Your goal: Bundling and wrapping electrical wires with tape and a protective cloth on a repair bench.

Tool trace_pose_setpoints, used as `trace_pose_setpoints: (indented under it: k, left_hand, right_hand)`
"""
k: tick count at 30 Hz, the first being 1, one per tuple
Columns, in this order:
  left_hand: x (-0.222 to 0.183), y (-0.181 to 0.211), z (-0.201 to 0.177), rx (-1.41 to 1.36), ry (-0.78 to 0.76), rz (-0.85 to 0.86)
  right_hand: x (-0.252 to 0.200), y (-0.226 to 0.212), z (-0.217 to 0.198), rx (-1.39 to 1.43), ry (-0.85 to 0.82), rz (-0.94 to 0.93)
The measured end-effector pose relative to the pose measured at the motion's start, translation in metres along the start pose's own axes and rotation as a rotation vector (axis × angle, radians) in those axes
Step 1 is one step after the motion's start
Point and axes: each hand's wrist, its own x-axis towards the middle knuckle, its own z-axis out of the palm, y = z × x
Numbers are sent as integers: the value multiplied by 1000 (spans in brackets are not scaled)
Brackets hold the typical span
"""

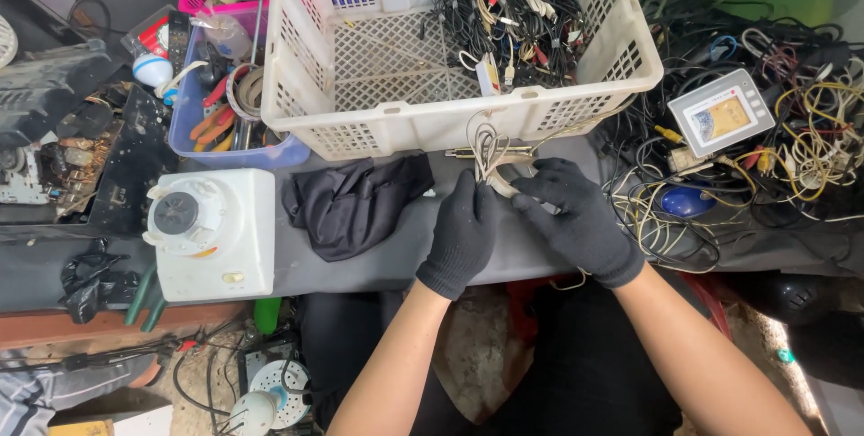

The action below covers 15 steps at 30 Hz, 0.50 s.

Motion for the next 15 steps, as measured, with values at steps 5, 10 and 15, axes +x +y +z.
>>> trace_pose_setpoints:
  k: [5,10,15]
  left_hand:
    - [-1,-4,2,-81,-56,-4]
    - [2,-5,2,-74,-65,-9]
    - [3,6,-6,-6,-65,10]
  right_hand:
    - [1,5,2,-59,-38,35]
    - [0,8,3,-89,-49,64]
    - [5,-1,5,-5,-29,123]
